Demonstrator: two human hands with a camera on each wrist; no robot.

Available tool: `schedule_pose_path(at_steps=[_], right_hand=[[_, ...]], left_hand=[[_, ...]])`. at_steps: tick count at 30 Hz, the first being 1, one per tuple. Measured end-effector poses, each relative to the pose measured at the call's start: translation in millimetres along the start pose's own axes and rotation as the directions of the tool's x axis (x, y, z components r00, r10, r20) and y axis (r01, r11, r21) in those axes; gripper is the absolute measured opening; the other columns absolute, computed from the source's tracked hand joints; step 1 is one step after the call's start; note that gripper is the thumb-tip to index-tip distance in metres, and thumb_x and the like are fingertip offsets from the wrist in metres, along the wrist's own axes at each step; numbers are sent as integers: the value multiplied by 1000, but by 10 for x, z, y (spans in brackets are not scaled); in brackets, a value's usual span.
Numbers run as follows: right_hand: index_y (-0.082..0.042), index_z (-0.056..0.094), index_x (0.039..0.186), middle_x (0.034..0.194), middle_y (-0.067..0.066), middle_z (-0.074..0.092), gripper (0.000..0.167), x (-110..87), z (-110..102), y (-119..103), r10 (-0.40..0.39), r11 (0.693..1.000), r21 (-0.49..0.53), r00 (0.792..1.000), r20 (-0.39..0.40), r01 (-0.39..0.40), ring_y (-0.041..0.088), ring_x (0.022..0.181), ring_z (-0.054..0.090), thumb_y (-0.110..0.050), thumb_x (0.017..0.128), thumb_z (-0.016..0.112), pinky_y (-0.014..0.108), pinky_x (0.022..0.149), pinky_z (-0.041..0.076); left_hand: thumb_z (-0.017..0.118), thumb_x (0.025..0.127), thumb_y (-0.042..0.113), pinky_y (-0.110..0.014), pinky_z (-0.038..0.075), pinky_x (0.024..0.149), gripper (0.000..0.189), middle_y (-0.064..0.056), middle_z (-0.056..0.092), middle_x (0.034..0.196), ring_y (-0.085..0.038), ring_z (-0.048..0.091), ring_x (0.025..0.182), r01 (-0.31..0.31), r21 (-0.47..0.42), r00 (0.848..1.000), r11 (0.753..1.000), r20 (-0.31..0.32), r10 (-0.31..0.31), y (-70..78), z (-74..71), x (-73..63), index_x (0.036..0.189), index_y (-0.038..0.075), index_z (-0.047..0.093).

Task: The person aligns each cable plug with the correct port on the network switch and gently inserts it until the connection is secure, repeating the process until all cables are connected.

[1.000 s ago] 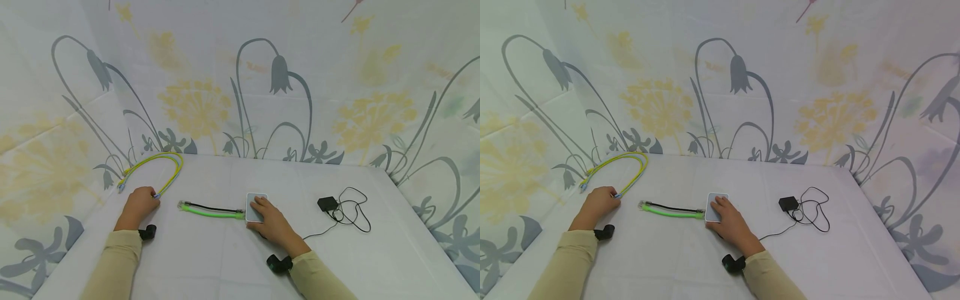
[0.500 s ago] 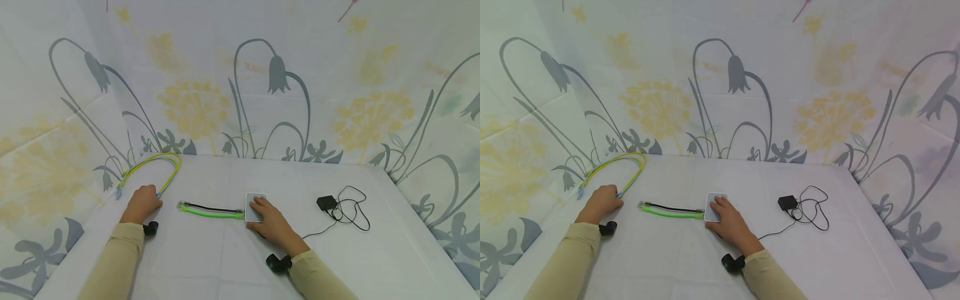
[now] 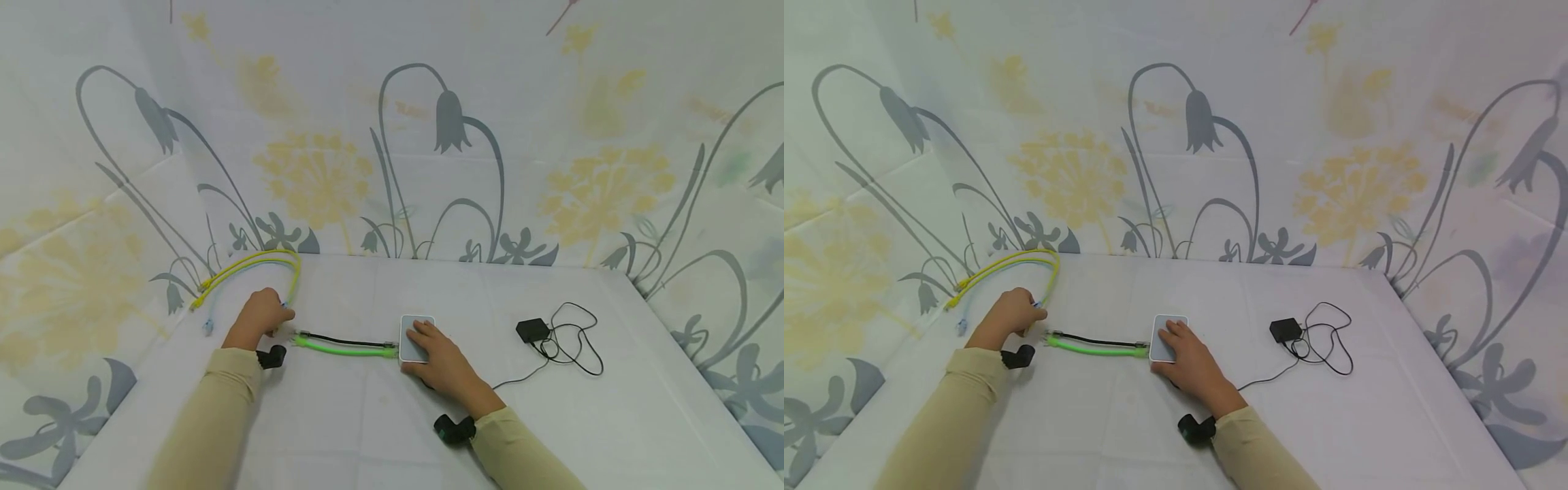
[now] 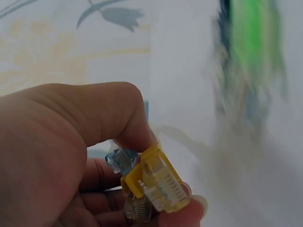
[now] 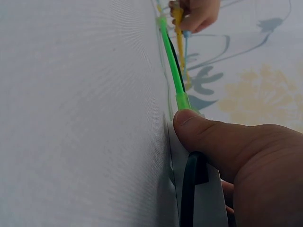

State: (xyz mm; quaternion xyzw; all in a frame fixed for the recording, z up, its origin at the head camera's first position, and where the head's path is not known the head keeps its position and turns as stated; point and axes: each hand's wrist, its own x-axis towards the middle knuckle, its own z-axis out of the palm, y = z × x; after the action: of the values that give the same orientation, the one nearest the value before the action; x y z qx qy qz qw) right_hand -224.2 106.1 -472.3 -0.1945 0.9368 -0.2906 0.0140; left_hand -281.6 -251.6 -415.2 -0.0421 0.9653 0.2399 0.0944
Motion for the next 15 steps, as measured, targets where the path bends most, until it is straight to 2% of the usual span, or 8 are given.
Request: schedule_pose_path(at_steps=[5,11,14,15], right_hand=[[-13,50,142,155,6,37,68,5,-10,0,7,1000,-2,1000,4,-7,31,147,25,-39,84,74,54,111,34],[-13,50,143,155,6,37,69,5,2,-3,10,1000,-3,1000,16,-10,32,147,25,-40,84,74,55,111,34],[-13,50,143,155,6,37,69,9,2,4,-1,1000,-7,1000,11,1,31,147,25,-40,84,74,55,111,34],[-13,50,143,155,6,37,69,11,2,9,-5,1000,-8,1000,10,5,31,147,25,-40,84,73,55,111,34]], left_hand=[[59,84,18,-26,48,51,21,-1,52,43,-17,59,42,-5,-58,1000,998,-16,4,266,70,127,68,4,55],[61,86,17,-24,46,48,20,-1,50,39,-18,59,41,53,-99,999,994,-7,-54,507,168,250,74,1,58],[62,87,17,-24,45,47,21,-6,56,43,-18,61,42,72,-116,997,991,-10,-74,617,204,300,80,-3,62],[62,87,17,-24,46,47,22,-10,60,48,-18,61,42,79,-134,997,988,-10,-81,646,213,318,88,-6,62]])
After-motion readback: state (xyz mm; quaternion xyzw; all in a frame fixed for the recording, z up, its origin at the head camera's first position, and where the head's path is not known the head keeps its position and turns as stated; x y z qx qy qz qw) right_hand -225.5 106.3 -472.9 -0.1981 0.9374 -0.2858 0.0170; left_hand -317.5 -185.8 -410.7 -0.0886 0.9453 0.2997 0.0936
